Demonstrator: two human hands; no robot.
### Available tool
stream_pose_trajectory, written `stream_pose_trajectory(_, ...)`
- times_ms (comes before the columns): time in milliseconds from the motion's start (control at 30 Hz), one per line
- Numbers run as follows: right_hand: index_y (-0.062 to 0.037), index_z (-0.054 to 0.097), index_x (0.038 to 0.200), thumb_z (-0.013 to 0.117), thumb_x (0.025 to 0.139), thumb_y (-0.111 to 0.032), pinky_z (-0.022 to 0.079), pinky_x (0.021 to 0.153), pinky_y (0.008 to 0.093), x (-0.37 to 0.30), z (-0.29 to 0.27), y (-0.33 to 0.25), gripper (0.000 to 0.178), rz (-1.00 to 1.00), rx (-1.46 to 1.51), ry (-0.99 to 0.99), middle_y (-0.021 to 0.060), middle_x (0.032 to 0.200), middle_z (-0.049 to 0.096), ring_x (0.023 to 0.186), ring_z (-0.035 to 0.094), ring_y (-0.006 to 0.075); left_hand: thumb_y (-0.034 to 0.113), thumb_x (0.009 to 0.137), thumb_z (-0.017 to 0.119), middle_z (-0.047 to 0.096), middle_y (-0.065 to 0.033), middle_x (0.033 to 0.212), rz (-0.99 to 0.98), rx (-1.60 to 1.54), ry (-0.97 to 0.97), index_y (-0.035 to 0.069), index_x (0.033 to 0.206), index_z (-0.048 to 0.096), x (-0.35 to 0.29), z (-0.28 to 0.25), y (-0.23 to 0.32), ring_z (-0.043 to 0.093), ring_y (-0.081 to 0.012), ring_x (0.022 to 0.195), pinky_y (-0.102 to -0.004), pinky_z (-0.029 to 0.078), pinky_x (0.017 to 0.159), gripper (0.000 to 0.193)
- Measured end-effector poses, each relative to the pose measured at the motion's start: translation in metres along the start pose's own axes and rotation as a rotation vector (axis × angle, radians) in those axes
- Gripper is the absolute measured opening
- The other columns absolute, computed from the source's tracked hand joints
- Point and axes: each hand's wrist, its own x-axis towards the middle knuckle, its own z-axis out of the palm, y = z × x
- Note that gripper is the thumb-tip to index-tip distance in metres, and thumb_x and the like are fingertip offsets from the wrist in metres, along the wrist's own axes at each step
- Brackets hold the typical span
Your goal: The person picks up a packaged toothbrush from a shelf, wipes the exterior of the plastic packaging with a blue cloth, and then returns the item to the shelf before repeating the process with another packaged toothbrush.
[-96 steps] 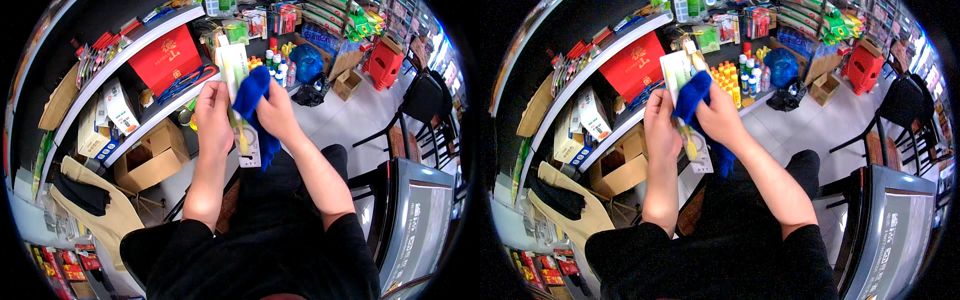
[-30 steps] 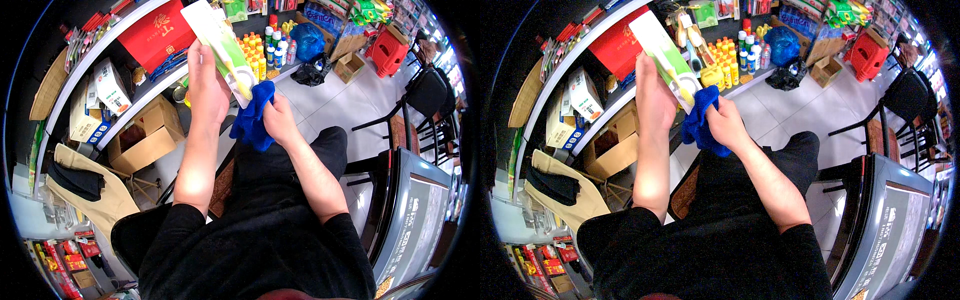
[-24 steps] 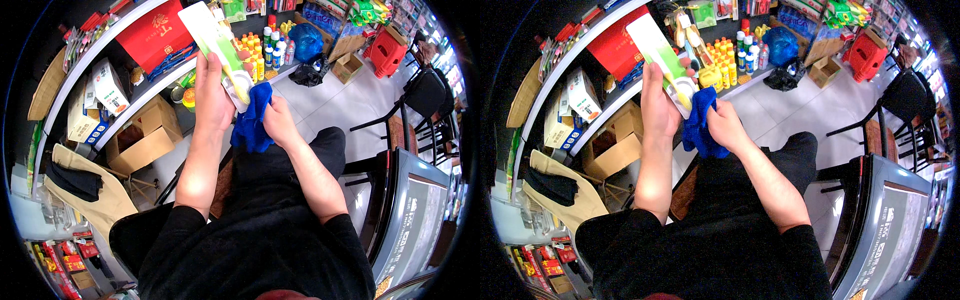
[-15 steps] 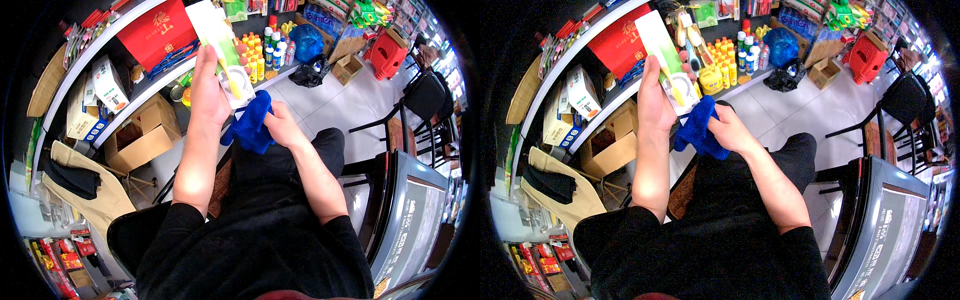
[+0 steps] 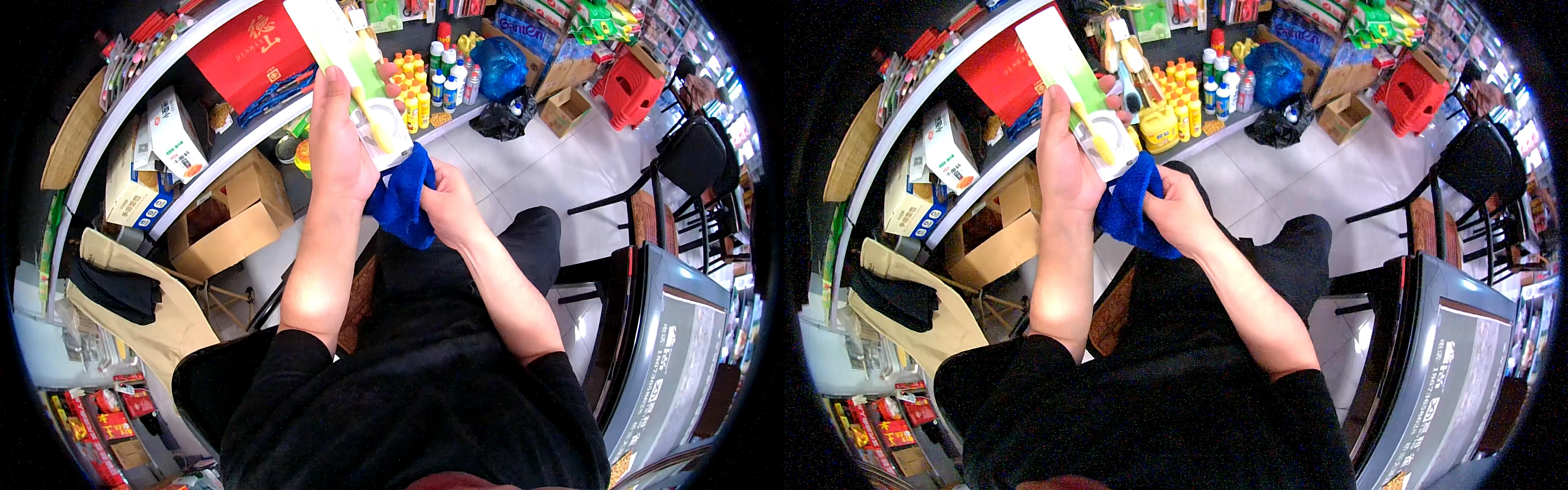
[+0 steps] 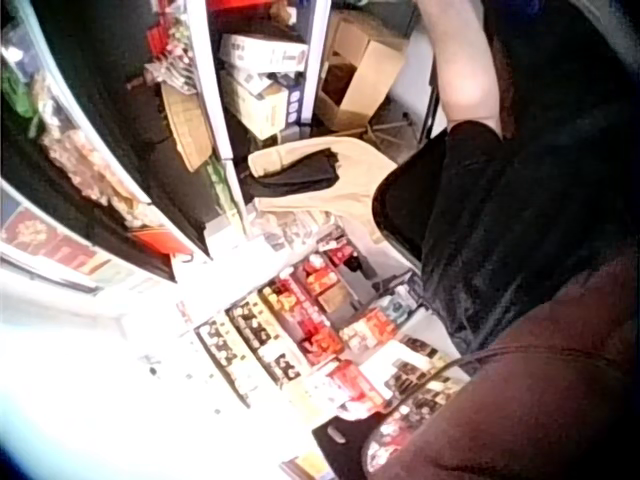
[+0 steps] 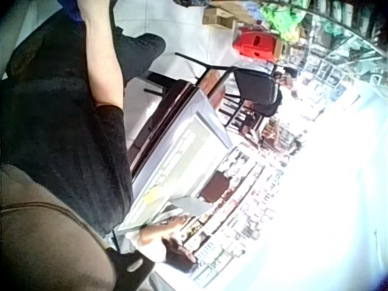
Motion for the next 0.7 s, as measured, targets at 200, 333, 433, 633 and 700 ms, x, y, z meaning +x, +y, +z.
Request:
stream_pose_trajectory(200,0.0021,0.059,0.090,0.053,0.089,-0.013,0.049,0.061,0.0231,-0.003,-0.003,0.003,0.016,0.031,-0.155,0.041,0.0038,0.078,0.063,0.069,0.059,0.0081,0.031,0.096,0.038,0.057,-0.0182,0.103,0.007,0.001,0.017,0.003,0.113,0.042,0.001,-0.006,0.002,0.059,-0.0232,0.080,-0.0386,0.052,0.070,0.034)
stream_pose_trajectory(333,0.0017,0.058,0.086,0.049,0.090,-0.011,0.049,0.057,0.0244,-0.007,-0.011,0.003,0.016,0.083,-0.188,0.051,0.0048,0.076,0.063,0.066,0.060,0.0097,0.032,0.095,0.039,0.058,-0.0172,0.102,0.001,-0.030,0.010,0.004,0.115,0.042,0.000,-0.006,0.005,0.059,-0.0218,0.081,-0.0371,0.052,0.070,0.034)
stream_pose_trajectory(433,0.0005,0.059,0.085,0.048,0.087,-0.002,0.049,0.061,0.0248,-0.015,-0.023,0.013,0.011,-0.054,-0.116,0.201,0.0035,0.076,0.062,0.068,0.060,0.0108,0.034,0.095,0.040,0.058,-0.0160,0.101,0.113,0.034,0.078,0.005,0.117,0.042,0.002,-0.011,0.013,0.057,-0.0204,0.082,-0.0351,0.051,0.071,0.036)
stream_pose_trajectory(633,-0.0005,0.053,0.101,0.055,0.075,0.001,0.047,0.075,0.0289,-0.005,-0.005,-0.013,0.026,-0.428,-0.497,0.270,0.0071,0.092,0.062,0.085,0.059,0.0142,0.039,0.093,0.044,0.059,-0.0087,0.098,0.062,0.067,0.065,0.006,0.114,0.047,-0.012,-0.004,0.004,0.055,-0.0116,0.084,-0.0257,0.046,0.074,0.039)
stream_pose_trajectory(700,0.0000,0.051,0.103,0.059,0.070,-0.004,0.046,0.074,0.0359,0.001,0.007,-0.021,0.034,-0.538,-0.900,0.196,0.0206,0.093,0.057,0.088,0.057,0.0357,0.039,0.094,0.042,0.059,-0.0071,0.099,0.009,0.188,0.041,0.006,0.115,0.048,-0.017,0.001,0.001,0.055,-0.0111,0.086,-0.0245,0.046,0.076,0.040)
